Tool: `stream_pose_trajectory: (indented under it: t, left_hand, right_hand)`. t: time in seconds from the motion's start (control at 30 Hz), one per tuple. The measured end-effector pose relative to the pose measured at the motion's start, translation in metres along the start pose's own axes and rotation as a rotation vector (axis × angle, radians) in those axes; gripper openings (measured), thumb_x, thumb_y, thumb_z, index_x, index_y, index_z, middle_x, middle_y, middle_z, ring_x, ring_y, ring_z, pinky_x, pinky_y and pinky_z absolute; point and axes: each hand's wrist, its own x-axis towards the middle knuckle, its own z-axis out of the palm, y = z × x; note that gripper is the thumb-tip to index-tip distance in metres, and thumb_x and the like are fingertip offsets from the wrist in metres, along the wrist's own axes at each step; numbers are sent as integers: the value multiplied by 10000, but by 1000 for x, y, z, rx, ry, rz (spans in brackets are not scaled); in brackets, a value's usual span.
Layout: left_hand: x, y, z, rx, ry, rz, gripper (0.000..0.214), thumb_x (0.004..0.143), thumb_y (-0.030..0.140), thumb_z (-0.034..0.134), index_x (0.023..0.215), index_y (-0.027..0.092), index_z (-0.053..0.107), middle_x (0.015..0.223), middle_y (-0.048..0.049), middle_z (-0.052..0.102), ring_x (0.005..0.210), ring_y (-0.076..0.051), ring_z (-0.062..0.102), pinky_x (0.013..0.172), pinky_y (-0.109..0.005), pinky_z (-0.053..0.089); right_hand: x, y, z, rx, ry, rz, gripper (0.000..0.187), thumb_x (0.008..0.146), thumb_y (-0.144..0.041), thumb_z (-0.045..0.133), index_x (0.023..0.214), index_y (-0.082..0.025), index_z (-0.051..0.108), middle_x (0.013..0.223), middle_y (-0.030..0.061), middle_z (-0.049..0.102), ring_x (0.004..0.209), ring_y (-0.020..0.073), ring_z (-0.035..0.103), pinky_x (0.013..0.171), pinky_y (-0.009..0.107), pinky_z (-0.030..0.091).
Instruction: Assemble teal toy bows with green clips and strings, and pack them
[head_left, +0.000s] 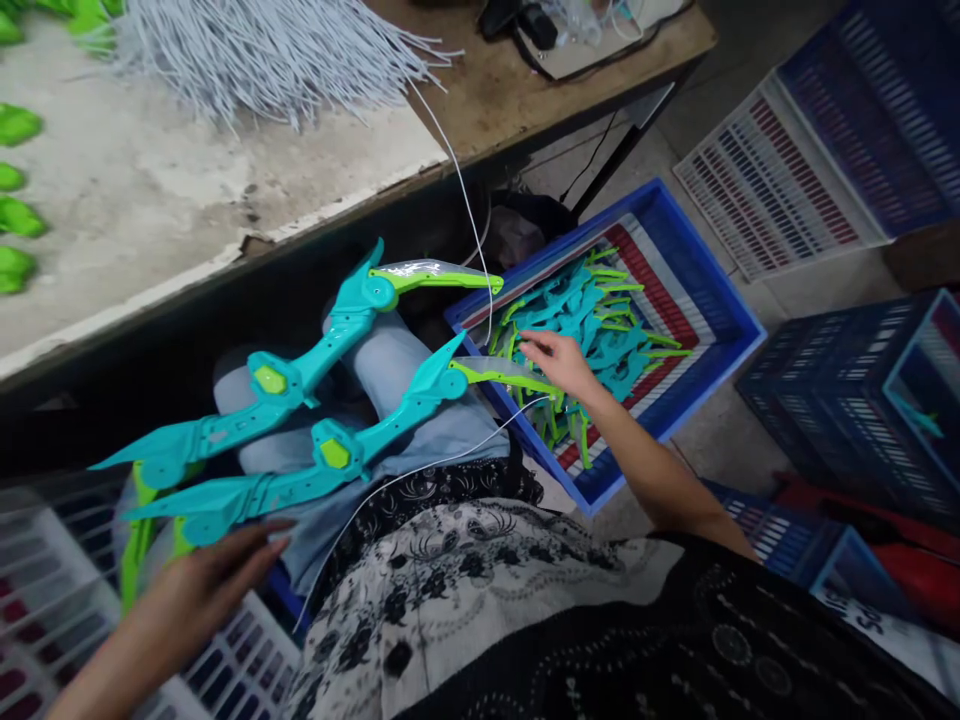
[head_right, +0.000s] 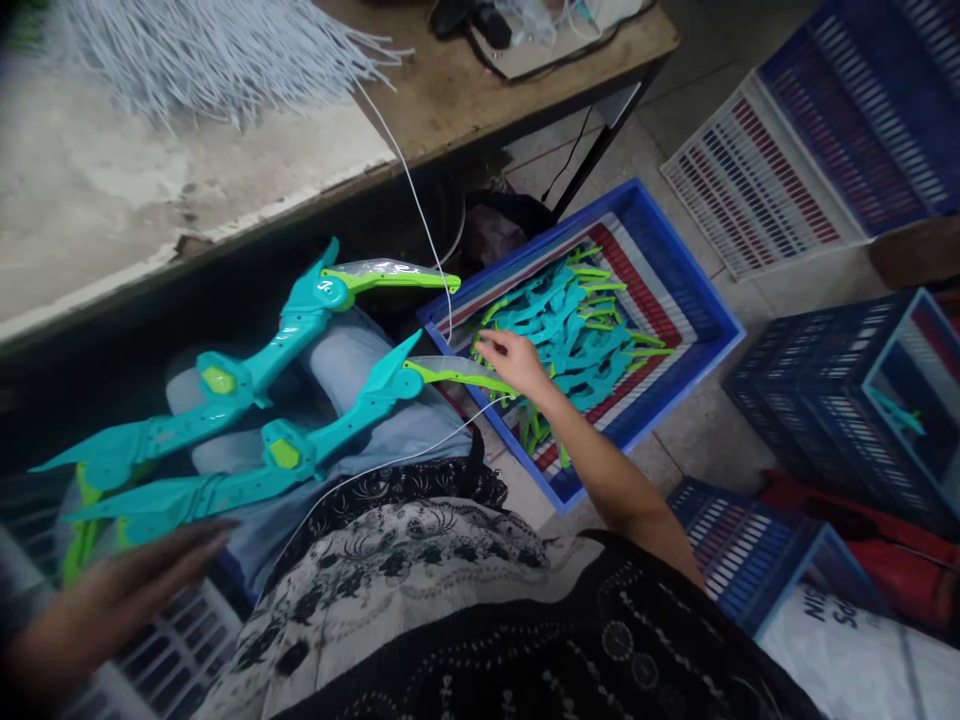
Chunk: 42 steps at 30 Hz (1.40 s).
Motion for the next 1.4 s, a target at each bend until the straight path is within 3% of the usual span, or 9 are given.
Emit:
stream_pose_trajectory:
  t: [0.1,0.23,0.33,0.43,0.57,0.77,0.97,1.17,1.4]
  left_hand:
    - [53,61,-25,-45,178,99,341,736,576,539,957,363,687,965,24,722,875,-274,678,741,-365,575]
    - [122,113,-15,-67,182,247,555,794,572,486,1177,186,593,1133,-97,647,1000,-260,619,868,-394,518]
    - [151,128,7,-133,-13,325,611,810,567,464,1252,152,540,1235,-118,599,1074,-264,586,897,-384,496]
    - [163,134,20,-199,-201,307,522,835,532,454,1172,165,609,1154,-89,654,1020,-250,609,890,-349,486]
    - [193,149,27,-417,-151,207,382,779,465,575,1001,173,683,1005,-77,701,900,-228,635,823,-321,500]
    - [258,190,54,-1111,-223,-48,247,785,153,595,1024,98,614,815,-81,682,676,-136,640,664,-266,509]
    - [278,209,70,-1299,-342,-44,257,826,73,526,1074,83,592,742,-62,678,612,-114,637,615,-233,501]
    - [283,219,73,-1404,-406,-3,86,826,73,550,876,93,617,696,-52,677,607,-101,639,641,-218,510]
    - [285,219,80,-1256,-261,55,108,824,170,600,741,101,604,635,-40,652,575,-107,616,625,-238,502]
  right_hand:
    - [41,-10,20,224,-118,191,455,723,-383,663,1082,-103,664,599,-20,573,539,95,473,549,248,405]
    - [66,-14,40,453,-162,308,373,595,-398,741,820,-106,681,532,-47,539,459,50,400,441,198,297]
    - [65,-17,36,505,-102,242,368,553,-452,758,681,-125,647,495,-51,527,446,47,400,426,190,291]
    - [60,-23,19,521,25,124,367,586,-478,745,688,-139,647,534,-39,564,466,55,427,449,194,332]
    - [66,-31,0,464,233,6,315,655,-460,707,714,-154,662,610,-18,608,535,77,482,520,209,386]
    - [78,-35,2,241,264,-86,313,724,-466,651,723,-153,661,644,-3,619,593,109,517,583,235,413]
    - [78,-36,4,-57,282,-261,282,854,-412,541,763,-174,661,751,28,649,705,143,567,695,273,453]
    - [79,-31,7,-270,226,-450,263,910,-352,477,813,-205,672,811,54,652,815,185,565,794,339,459]
    - [83,-20,11,-230,190,-482,271,892,-409,498,1010,-221,654,1074,79,644,1048,229,544,928,415,446]
